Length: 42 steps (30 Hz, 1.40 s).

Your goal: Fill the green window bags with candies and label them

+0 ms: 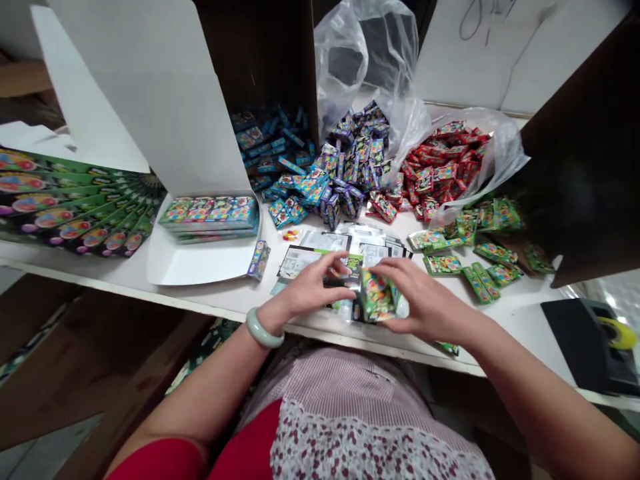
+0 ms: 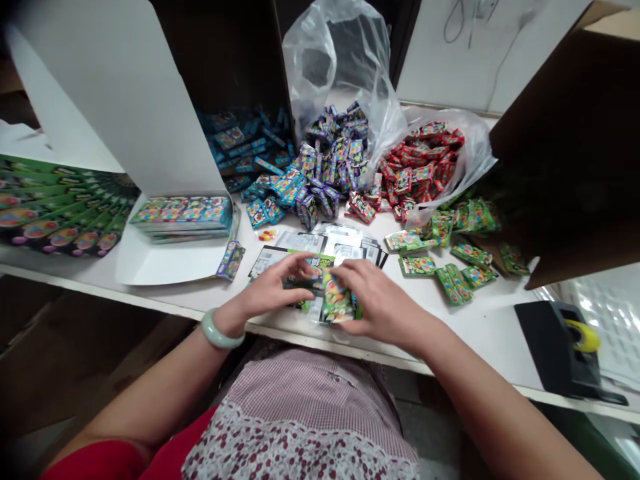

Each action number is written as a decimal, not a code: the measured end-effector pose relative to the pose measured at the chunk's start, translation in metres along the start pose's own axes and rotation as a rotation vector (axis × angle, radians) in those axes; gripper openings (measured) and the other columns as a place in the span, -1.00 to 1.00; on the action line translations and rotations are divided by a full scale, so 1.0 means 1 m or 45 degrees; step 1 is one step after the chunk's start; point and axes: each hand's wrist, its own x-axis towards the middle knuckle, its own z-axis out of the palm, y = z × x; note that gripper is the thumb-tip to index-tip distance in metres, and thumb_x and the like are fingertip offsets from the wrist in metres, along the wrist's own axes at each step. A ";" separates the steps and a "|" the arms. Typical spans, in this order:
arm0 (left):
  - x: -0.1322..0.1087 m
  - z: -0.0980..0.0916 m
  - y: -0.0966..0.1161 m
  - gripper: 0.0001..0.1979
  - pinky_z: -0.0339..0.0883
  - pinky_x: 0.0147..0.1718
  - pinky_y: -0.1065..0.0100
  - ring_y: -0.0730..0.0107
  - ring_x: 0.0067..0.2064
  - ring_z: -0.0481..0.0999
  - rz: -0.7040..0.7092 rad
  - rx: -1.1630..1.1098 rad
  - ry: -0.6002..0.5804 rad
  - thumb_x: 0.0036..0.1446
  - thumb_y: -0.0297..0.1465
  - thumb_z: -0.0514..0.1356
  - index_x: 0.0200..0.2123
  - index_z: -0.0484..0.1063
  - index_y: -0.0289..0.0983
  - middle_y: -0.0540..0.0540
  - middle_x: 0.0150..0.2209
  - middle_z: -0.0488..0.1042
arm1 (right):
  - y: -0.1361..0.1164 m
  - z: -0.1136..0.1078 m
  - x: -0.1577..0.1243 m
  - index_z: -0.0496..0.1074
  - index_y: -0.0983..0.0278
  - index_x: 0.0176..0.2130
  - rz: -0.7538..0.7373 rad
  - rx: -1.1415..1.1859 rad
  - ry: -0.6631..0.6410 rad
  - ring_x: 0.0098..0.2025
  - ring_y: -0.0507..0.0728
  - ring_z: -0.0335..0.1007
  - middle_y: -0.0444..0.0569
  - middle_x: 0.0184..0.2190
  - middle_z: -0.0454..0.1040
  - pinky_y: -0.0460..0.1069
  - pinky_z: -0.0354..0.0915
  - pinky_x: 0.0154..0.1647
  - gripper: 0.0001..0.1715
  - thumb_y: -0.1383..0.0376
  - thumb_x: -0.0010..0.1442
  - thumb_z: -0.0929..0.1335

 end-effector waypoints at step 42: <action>-0.012 -0.035 -0.014 -0.07 0.22 0.16 -0.09 -0.04 0.18 0.25 0.353 0.560 -0.109 -0.09 -0.14 0.39 0.29 0.03 -0.14 -0.24 0.13 0.17 | 0.020 -0.019 0.008 0.26 0.14 0.19 0.032 0.161 0.105 0.22 0.30 0.18 0.11 0.18 0.24 0.25 0.19 0.21 -0.33 0.09 0.13 0.42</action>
